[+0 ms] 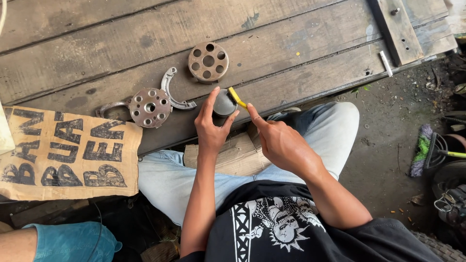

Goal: The person sits at a wooden workbench and uses a yellow-handled tool to scrape the surface of a cylindrical metal object. The person holds the object with their left hand and scrapes with their right hand, rotating the object to access different areas. Other metal parts, a power strip, and a water bottle are visible on the table.

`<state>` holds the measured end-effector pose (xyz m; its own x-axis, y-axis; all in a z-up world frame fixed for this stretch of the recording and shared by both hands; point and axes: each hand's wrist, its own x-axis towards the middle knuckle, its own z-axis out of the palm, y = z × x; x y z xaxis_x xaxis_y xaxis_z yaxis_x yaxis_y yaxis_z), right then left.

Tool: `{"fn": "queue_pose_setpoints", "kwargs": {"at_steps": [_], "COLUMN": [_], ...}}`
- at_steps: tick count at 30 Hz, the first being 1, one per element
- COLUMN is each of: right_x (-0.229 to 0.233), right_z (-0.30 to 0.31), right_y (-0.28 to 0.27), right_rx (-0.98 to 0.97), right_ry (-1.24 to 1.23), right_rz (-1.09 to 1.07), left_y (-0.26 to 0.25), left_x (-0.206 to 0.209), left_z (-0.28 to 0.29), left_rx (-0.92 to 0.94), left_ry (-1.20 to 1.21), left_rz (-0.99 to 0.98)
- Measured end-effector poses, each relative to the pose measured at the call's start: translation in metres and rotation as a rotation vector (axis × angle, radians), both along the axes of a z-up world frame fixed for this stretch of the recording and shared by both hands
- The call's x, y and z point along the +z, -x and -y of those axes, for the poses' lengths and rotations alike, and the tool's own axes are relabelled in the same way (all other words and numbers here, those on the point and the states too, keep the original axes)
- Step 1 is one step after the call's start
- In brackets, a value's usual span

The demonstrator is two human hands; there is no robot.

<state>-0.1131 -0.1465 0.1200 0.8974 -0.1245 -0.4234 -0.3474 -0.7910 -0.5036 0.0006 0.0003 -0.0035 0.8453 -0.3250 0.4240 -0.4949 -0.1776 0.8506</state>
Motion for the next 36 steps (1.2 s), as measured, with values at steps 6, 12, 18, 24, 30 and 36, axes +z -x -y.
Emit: {"fn": "queue_pose_setpoints", "kwargs": {"at_steps": [6,12,18,24,30,36], "right_x": [-0.005,0.003,0.008,0.015,0.012,0.01], "right_z": [0.002,-0.004,-0.007,-0.011,-0.01,-0.009], "right_y": [0.001,0.001,0.001,0.001,0.001,0.001], "right_rx": [-0.011,-0.039,-0.025,-0.02,-0.031,-0.016], "right_ry": [-0.025,-0.045,-0.018,0.011,-0.005,-0.019], "right_rz": [0.025,0.032,-0.01,-0.054,-0.032,-0.042], "left_y": [-0.001,-0.003,-0.002,-0.003,-0.003,-0.004], "left_x": [-0.004,-0.004,-0.003,-0.003,-0.002,-0.003], "left_z": [-0.002,-0.004,-0.003,-0.004,-0.004,-0.005], "left_rx": [0.0,-0.013,-0.011,-0.014,-0.028,-0.031], "left_ry": [-0.023,-0.035,-0.034,-0.04,-0.035,-0.042], "left_rz": [0.033,0.026,0.037,0.058,0.073,0.089]}}
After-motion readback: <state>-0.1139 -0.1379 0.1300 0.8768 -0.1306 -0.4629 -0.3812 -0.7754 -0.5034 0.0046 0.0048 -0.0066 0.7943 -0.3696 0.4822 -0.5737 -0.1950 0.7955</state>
